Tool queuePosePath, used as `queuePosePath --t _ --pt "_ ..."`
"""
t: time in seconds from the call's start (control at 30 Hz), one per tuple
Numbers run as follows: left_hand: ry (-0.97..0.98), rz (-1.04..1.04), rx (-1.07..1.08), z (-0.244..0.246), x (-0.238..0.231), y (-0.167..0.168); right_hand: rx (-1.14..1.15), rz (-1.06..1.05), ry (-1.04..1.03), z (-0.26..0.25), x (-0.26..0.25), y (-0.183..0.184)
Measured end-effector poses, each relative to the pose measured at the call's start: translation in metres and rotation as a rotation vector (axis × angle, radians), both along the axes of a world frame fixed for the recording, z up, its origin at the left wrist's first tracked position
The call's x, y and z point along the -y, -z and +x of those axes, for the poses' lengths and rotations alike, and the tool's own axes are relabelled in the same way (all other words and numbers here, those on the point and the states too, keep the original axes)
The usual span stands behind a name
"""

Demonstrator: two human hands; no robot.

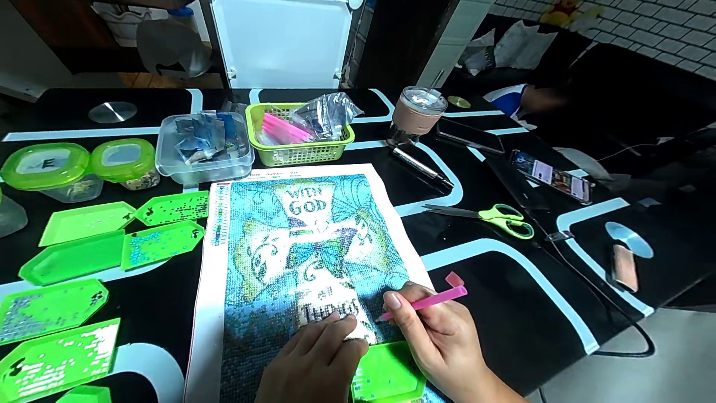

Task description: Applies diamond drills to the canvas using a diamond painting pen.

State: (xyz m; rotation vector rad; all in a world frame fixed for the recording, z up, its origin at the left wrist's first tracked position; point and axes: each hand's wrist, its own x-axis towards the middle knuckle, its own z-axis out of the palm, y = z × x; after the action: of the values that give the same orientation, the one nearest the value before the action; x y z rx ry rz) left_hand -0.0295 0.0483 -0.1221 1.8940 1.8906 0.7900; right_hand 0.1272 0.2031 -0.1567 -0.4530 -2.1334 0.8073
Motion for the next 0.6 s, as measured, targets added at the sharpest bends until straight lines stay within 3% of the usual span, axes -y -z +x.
queuePosePath --t 0.4,0.6 --pt "-0.004 0.009 -0.005 0.0 -0.001 0.001 0.007 0.002 -0.008 0.0 0.0 -0.001" --pt "0.003 0.002 -0.009 -0.001 -0.001 0.001 -0.187 -0.436 0.022 0.01 -0.01 -0.018"
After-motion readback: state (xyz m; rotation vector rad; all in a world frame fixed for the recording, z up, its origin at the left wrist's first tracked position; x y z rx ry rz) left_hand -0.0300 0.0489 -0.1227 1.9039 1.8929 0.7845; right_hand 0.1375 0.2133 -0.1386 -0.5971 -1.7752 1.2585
